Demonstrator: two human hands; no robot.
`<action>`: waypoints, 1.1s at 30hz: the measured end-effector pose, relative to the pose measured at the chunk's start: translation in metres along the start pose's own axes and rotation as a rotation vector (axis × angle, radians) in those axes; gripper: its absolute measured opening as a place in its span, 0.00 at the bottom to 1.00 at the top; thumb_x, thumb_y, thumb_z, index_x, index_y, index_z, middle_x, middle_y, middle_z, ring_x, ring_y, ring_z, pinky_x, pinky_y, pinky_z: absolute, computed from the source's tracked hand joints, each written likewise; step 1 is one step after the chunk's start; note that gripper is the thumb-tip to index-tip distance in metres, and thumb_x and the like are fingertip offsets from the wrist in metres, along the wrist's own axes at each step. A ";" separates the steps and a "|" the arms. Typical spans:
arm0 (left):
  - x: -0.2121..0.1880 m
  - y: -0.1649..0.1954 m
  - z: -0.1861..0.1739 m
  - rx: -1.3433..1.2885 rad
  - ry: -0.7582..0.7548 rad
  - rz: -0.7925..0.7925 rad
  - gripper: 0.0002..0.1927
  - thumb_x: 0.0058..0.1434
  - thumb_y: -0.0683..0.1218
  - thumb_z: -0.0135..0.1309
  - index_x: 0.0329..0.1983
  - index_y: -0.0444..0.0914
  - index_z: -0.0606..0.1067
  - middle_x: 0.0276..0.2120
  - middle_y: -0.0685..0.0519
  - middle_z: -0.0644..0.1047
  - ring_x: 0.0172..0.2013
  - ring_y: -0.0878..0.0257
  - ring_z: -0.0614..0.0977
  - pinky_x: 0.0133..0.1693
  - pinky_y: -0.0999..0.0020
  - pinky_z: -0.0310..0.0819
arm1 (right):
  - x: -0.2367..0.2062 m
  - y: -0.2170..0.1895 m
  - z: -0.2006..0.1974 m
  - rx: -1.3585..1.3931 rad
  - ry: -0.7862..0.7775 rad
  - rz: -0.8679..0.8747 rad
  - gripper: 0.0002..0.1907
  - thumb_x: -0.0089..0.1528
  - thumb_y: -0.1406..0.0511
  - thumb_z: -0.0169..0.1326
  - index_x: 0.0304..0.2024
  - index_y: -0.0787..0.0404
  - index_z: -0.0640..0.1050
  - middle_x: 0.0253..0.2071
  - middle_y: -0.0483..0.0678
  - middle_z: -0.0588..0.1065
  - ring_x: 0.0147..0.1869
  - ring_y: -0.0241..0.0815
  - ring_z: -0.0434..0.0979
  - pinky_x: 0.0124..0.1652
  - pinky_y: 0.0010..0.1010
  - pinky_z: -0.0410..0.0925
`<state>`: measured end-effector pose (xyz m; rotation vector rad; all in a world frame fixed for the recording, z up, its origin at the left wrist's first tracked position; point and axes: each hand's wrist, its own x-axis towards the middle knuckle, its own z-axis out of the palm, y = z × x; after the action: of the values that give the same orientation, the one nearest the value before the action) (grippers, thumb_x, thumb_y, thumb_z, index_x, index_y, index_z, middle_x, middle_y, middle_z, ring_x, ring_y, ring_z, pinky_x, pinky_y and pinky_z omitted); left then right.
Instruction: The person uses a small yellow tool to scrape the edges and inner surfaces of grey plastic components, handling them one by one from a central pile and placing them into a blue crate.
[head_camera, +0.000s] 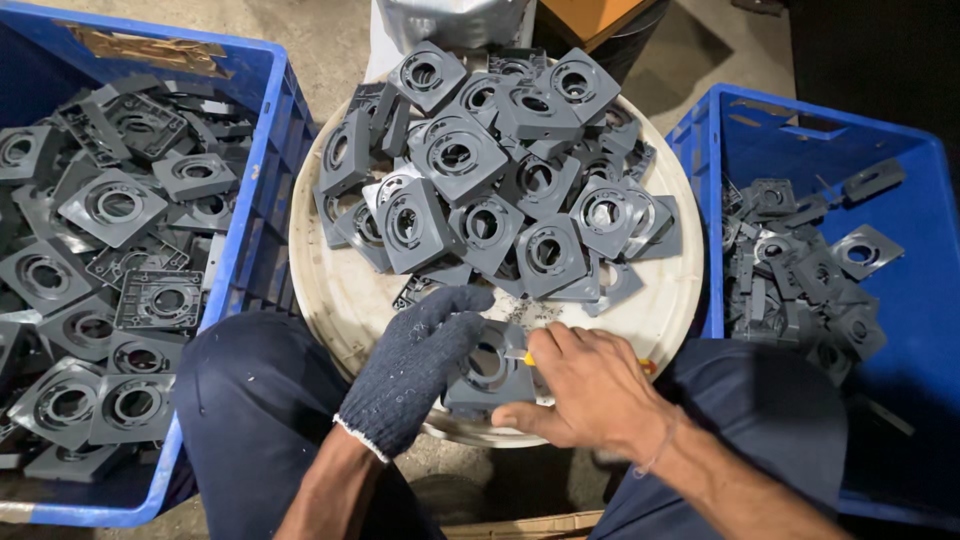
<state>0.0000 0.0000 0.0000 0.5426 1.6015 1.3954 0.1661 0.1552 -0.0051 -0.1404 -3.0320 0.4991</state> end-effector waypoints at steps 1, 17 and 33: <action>0.000 -0.001 0.000 -0.001 0.007 0.003 0.23 0.62 0.50 0.50 0.57 0.34 0.77 0.42 0.45 0.82 0.39 0.60 0.81 0.42 0.66 0.79 | -0.001 0.000 0.003 0.006 0.017 -0.008 0.39 0.57 0.35 0.51 0.35 0.65 0.70 0.30 0.59 0.72 0.28 0.60 0.76 0.31 0.50 0.70; 0.002 0.001 -0.035 -0.462 0.631 0.305 0.32 0.58 0.52 0.59 0.62 0.39 0.64 0.52 0.44 0.79 0.46 0.52 0.84 0.50 0.57 0.79 | -0.008 0.016 -0.007 0.392 0.448 0.343 0.19 0.69 0.57 0.50 0.31 0.65 0.71 0.20 0.52 0.68 0.22 0.47 0.67 0.24 0.39 0.63; 0.009 -0.006 0.011 1.020 0.462 0.222 0.22 0.50 0.51 0.65 0.48 0.41 0.78 0.38 0.46 0.79 0.38 0.47 0.80 0.41 0.52 0.75 | 0.011 -0.002 -0.016 0.332 0.413 0.191 0.14 0.64 0.58 0.58 0.38 0.64 0.76 0.30 0.54 0.77 0.33 0.56 0.79 0.32 0.39 0.69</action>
<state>0.0063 0.0111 -0.0080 1.0498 2.6877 0.7763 0.1562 0.1597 0.0111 -0.4536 -2.5078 0.8582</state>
